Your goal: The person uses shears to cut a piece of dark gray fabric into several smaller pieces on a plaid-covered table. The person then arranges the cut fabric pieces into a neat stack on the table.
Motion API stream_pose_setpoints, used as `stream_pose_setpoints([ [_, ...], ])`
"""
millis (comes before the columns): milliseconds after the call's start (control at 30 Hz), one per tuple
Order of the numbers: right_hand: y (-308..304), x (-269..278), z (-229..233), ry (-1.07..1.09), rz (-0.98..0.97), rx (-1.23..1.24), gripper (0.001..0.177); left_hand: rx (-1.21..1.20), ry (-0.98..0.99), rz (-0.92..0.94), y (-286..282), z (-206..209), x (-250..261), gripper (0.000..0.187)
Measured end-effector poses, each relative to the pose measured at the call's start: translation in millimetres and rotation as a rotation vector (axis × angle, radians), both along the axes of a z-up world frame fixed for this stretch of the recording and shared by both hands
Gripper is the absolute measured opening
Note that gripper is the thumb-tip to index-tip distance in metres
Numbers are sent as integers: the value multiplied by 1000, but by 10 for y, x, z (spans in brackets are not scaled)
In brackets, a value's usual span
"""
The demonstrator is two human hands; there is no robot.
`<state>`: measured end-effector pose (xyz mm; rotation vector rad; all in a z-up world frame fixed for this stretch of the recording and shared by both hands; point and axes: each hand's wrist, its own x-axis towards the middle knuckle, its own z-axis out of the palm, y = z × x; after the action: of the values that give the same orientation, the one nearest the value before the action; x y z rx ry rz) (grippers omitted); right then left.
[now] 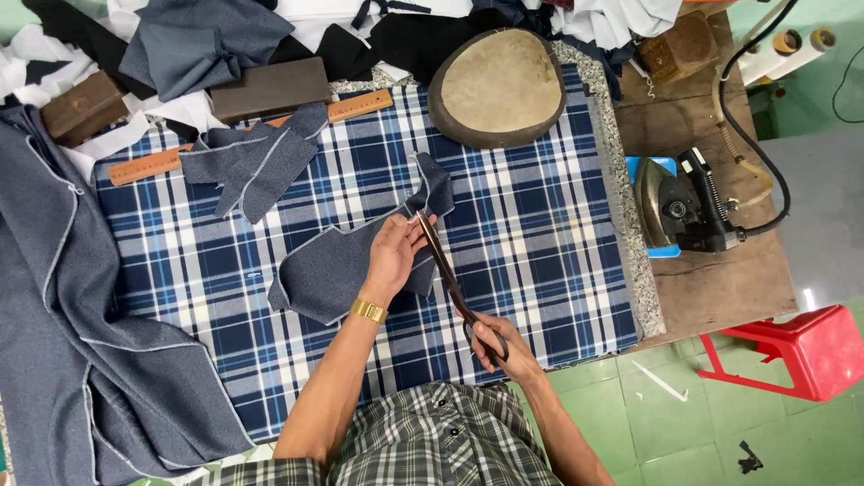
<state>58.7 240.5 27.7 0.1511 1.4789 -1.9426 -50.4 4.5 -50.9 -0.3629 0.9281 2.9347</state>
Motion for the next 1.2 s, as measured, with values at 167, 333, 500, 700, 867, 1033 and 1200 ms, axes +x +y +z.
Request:
stream_pose_setpoints([
  [167,66,23,27,46,-53,47,45,-75,-44,-39,50,-151,23,13],
  [333,434,155,-21,47,-127,42,47,-385,-94,-202,65,444,18,13],
  [500,870,388,190,53,-175,147,63,-1104,-223,-17,-213,419,-442,10],
  [700,1143,616,155,-81,-330,238,60,-1723,170,67,-444,-46,-1204,9],
  [867,1105,617,159,-64,-382,206,60,-1848,287,-6,-297,-176,-1460,14],
  [1033,969,492,163,-62,-337,208,62,-1857,201,-9,-274,-217,-1464,20],
  [1200,811,381,207,64,-176,102,66,-955,-245,-122,-244,734,-1057,14],
])
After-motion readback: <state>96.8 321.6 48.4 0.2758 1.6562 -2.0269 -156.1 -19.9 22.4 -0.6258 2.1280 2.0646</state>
